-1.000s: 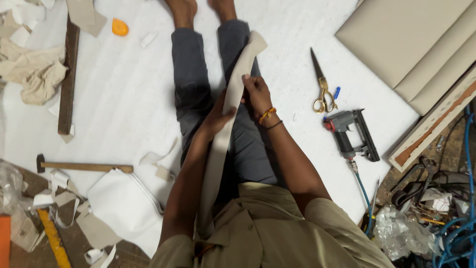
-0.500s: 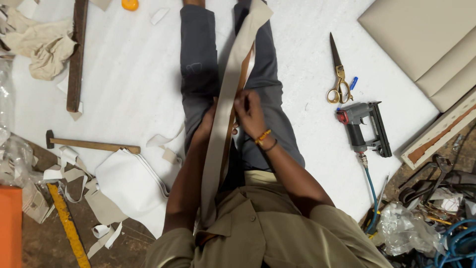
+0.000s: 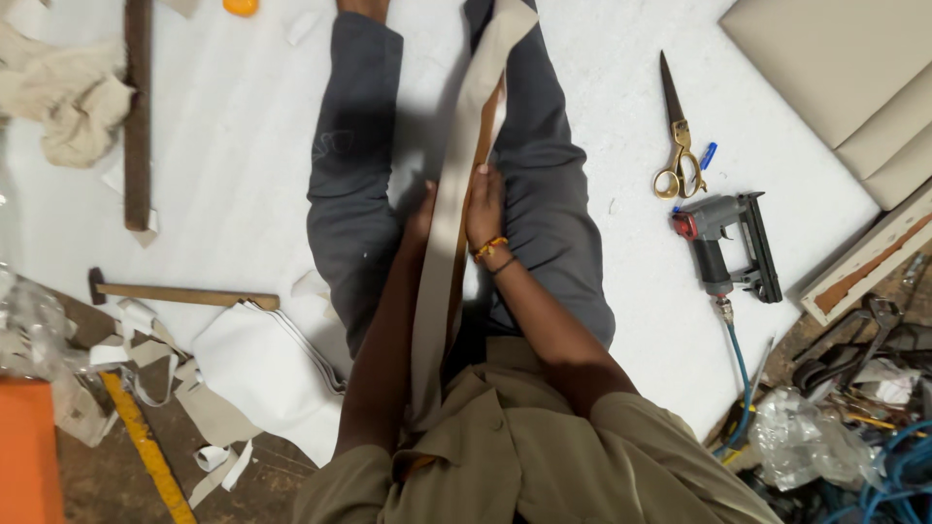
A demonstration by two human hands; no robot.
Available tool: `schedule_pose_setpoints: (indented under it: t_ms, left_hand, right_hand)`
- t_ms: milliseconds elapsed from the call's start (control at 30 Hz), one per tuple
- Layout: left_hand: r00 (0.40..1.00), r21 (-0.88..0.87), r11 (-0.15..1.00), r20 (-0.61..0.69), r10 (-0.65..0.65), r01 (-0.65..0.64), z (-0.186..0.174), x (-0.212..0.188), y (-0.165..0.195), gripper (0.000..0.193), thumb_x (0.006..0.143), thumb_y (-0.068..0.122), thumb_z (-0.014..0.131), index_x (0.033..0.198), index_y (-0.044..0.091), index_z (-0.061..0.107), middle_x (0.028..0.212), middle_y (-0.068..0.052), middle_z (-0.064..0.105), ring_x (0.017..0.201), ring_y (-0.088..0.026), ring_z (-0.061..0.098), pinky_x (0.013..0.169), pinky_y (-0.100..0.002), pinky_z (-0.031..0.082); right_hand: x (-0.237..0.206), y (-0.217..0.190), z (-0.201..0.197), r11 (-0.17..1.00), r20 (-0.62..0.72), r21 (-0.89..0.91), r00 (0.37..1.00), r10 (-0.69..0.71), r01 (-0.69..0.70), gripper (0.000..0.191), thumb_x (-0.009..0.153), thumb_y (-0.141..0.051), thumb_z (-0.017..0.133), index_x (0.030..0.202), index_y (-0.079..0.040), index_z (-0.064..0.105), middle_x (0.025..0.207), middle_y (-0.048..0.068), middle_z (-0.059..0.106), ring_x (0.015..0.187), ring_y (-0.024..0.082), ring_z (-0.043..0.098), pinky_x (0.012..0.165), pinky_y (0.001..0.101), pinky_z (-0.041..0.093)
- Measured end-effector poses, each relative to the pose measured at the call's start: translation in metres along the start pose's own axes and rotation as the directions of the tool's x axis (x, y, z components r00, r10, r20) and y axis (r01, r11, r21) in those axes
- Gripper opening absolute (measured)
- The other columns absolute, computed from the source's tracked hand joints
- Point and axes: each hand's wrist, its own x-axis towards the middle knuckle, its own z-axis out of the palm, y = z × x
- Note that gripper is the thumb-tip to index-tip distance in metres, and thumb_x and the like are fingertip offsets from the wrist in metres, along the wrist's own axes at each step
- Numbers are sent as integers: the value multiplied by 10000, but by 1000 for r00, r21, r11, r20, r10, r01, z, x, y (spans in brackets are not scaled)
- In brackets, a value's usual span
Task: The person sits on the workshop floor and wraps a strip of beige fabric around a long wooden board with foam padding. They fold the fabric edges over the board, press and smooth the fabric, and use a pneumatic nail gun to fasten the fabric to the back of the board, repositioning the board between fastening passes.
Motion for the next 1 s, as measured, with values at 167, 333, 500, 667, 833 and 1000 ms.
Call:
schedule_pose_setpoints:
  t_ms: [167,333,500,667,833,1000]
  left_hand:
    - [926,-117,938,-160,-343,327,-4,0,-15,793,1159,606,321,1426,-79,617,1219,-211,688,1041,-247,602,877,-367,477]
    - [987,191,971,92,129,-145,6,-34,10,732,1097,543,223,1661,110,46,1720,-147,169,1558,-268,221,1233,-334,216]
    - [980,278,942,118,158,-185,11,-59,26,684,1124,403,283,1656,80,-3,1749,-167,50,1613,-289,56,1270,-347,104]
    - [950,347,885,145,275,-309,9,-68,13,648,1138,281,387,1671,45,102,1740,-167,213,1625,-261,190,1294,-344,178]
    - [939,347,874,163,302,-341,9,-59,2,643,1146,258,402,1660,41,82,1756,-161,125,1618,-256,146,1282,-344,169]
    - [966,343,906,166,201,-247,9,-55,0,700,1103,275,419,1648,61,37,1740,-142,100,1589,-247,148,1249,-341,199]
  right_hand:
    - [-1,12,5,1000,52,-16,999,-8,9,596,1085,-536,346,1303,-24,559,1166,124,638,1059,214,612,966,338,488]
    - [-10,15,4,983,72,93,985,155,-161,615,1074,-544,321,1308,-25,552,1172,133,645,1063,230,625,960,351,500]
    - [-12,25,2,997,73,-20,995,70,-69,643,1088,-551,319,1323,-5,563,1216,185,675,1107,285,650,982,357,501]
    - [-9,24,-7,964,15,-230,990,140,-133,563,1050,-495,338,1391,-72,488,1157,234,693,1020,348,704,855,403,556]
    - [-21,5,-24,887,80,-440,990,-117,140,482,1090,-432,371,1271,-49,599,1083,233,727,988,360,714,851,420,552]
    - [-33,-37,-34,802,114,-586,992,-59,116,505,1046,-481,505,982,2,640,830,225,706,780,385,708,732,455,543]
